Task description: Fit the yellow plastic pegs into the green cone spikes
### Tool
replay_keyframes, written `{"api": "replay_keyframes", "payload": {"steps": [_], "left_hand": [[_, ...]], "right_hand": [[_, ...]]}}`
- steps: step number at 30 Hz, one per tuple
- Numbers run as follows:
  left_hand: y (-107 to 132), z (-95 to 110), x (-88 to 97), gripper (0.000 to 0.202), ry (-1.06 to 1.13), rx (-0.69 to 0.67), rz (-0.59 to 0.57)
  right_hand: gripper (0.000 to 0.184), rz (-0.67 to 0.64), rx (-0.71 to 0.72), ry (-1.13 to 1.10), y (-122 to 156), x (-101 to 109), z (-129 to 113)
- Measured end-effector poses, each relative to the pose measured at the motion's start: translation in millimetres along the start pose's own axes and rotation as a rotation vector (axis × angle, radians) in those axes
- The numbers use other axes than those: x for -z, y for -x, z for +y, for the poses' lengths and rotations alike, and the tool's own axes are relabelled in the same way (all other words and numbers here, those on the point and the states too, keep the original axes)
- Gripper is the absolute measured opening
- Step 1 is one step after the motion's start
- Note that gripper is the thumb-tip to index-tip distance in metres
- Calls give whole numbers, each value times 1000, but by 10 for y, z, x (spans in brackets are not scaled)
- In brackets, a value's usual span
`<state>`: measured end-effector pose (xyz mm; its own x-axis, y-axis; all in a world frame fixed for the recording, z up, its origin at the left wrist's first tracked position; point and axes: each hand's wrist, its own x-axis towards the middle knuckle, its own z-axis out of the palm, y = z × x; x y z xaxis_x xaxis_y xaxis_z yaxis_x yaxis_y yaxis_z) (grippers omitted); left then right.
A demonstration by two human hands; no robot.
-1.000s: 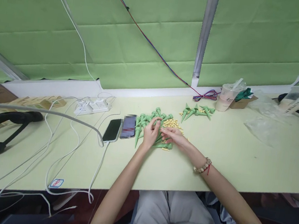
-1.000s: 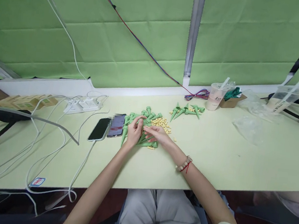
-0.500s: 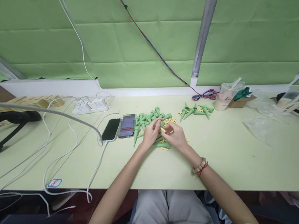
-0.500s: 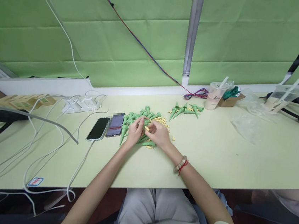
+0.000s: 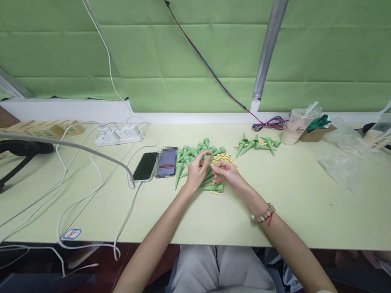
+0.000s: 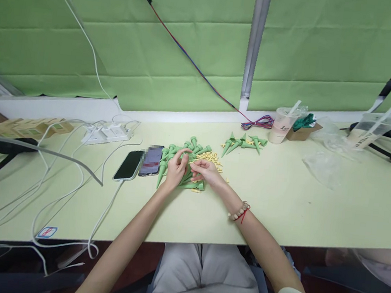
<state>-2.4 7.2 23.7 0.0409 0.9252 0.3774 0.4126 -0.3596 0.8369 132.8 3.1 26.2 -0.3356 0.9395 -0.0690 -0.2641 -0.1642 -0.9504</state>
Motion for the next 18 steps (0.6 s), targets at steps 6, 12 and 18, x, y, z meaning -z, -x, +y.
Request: {"api": "replay_keyframes", "payload": {"steps": [6,12,18], "left_hand": [[0,8,-33,35,-65,1,8],[-20,-15,-68,39,60,57,47],[-14,-45,-117,44,161,92,5]], "right_hand": [[28,145,293,356,3,18,64],[19,184,423,511,-14,17,118],[21,177,446,460,-10,-11,151]]}}
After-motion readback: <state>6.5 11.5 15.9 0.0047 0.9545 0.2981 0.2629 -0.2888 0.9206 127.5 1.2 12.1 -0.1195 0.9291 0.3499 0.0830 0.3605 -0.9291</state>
